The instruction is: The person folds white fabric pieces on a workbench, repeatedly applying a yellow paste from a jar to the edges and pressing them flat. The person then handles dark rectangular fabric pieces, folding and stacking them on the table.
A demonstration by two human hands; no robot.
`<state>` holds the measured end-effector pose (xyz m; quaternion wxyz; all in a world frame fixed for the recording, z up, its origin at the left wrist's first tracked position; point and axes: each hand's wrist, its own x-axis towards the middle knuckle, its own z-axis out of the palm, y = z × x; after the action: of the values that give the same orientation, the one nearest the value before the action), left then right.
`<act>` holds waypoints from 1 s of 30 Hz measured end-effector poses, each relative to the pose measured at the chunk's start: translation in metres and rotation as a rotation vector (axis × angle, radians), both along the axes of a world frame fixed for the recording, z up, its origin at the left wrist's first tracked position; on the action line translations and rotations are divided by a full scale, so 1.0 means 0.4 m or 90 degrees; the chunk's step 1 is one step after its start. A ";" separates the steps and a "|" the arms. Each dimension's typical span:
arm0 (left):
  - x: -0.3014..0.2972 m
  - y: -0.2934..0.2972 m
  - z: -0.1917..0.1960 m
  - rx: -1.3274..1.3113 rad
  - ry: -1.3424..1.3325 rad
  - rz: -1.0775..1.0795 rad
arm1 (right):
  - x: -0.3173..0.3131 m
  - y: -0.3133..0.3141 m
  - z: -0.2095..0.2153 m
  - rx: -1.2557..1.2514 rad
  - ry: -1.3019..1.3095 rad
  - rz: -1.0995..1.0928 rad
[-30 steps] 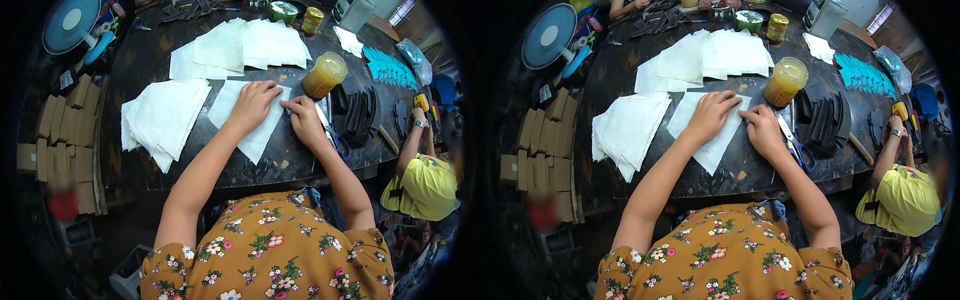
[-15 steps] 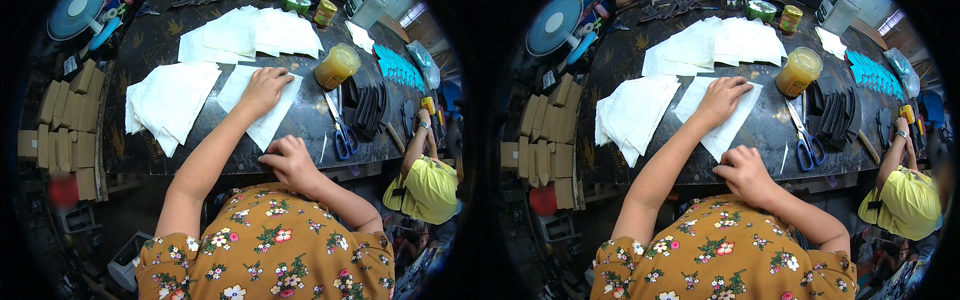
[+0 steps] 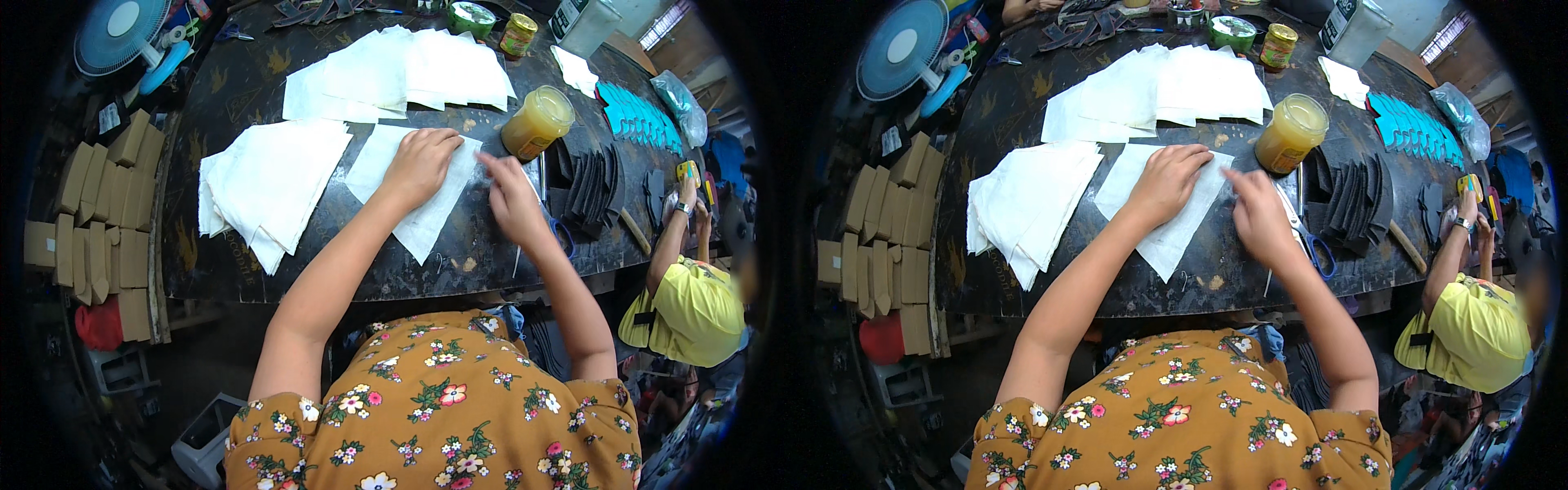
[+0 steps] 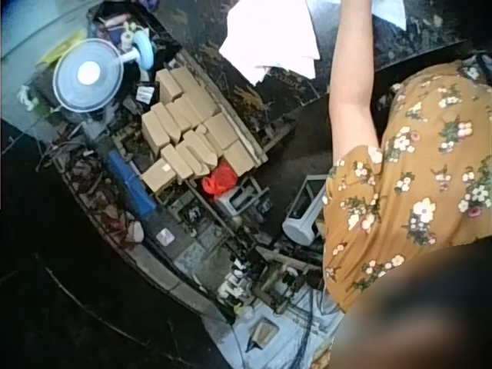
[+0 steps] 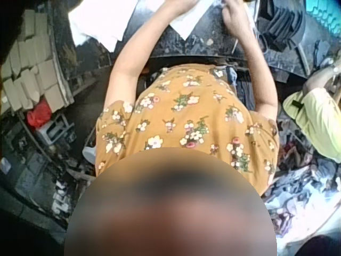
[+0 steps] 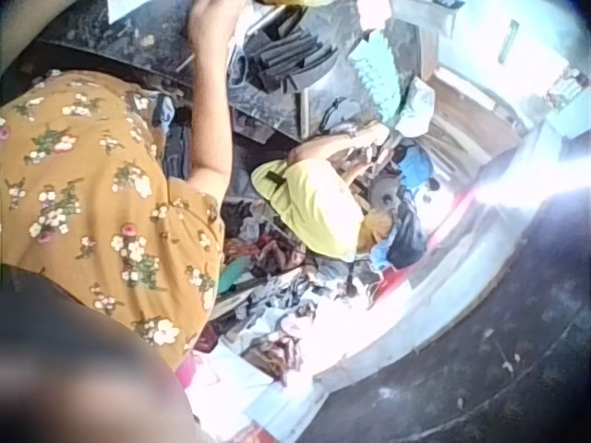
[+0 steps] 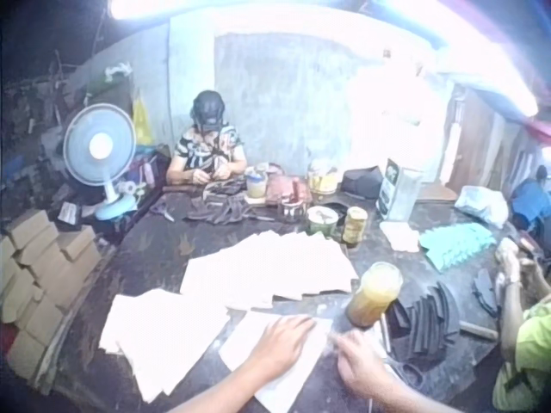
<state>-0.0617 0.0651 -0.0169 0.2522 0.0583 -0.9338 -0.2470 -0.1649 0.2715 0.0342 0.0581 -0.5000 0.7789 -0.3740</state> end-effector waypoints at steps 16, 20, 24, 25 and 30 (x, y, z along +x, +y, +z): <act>-0.004 -0.005 -0.004 -0.012 -0.016 -0.005 | -0.111 -0.065 -0.047 0.110 0.352 0.024; 0.017 -0.020 0.019 -0.016 -0.038 0.007 | -0.105 -0.064 -0.048 0.133 0.384 0.024; 0.076 -0.074 0.070 0.021 -0.072 0.199 | -0.076 -0.018 -0.024 0.115 0.393 0.078; 0.084 -0.092 0.083 0.044 -0.099 0.256 | -0.067 -0.008 -0.019 0.109 0.406 0.082; 0.088 -0.152 0.117 0.136 -0.229 0.275 | -0.005 0.019 -0.005 0.104 0.437 0.114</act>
<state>-0.0265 0.0042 0.0298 0.1214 0.3247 -0.8981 -0.2706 -0.1670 0.2791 0.0323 -0.1345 -0.6566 0.7334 -0.1139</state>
